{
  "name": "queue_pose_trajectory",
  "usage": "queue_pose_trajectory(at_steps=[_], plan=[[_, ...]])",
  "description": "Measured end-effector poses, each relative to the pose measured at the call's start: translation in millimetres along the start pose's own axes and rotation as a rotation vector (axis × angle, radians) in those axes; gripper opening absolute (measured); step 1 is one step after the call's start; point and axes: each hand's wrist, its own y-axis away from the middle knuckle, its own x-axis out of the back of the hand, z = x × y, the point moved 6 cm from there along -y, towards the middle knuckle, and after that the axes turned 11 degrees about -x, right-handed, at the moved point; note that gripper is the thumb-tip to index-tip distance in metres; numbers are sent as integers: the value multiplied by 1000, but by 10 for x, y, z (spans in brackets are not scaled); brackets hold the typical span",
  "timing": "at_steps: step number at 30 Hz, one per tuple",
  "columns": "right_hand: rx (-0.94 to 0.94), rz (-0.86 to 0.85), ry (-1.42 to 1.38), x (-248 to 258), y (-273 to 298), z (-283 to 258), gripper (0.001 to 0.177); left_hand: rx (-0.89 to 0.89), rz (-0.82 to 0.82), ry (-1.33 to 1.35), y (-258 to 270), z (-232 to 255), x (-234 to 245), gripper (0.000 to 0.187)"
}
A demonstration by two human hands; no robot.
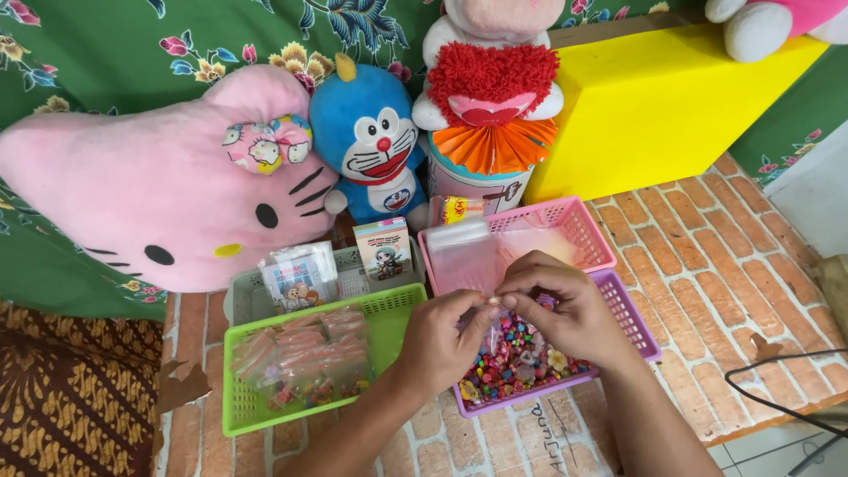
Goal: Sorting small colorful charms from a basket into a small plastic zip-lock bag.
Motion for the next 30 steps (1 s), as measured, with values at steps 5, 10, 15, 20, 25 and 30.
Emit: queue_pose_trajectory(at_steps=[5, 10, 15, 20, 25, 30], plan=[[-35, -78, 13, -32, -26, -17, 11, 23, -8, 12, 35, -6, -13, 13], [-60, -191, 41, -82, -32, -109, 19, 70, 22, 72, 65, -55, -11, 8], [-39, -36, 68, -46, -19, -86, 22, 112, 49, 140, 57, -28, -7, 15], [-7, 38, 73, 31, -7, 67, 11, 72, 10, 176, -66, 54, 37, 20], [-7, 38, 52, 3, 31, 75, 11, 61, 4, 165, -73, 73, 39, 24], [-181, 32, -49, 12, 84, 250, 7, 13, 160, 52, 48, -45, 116, 17]])
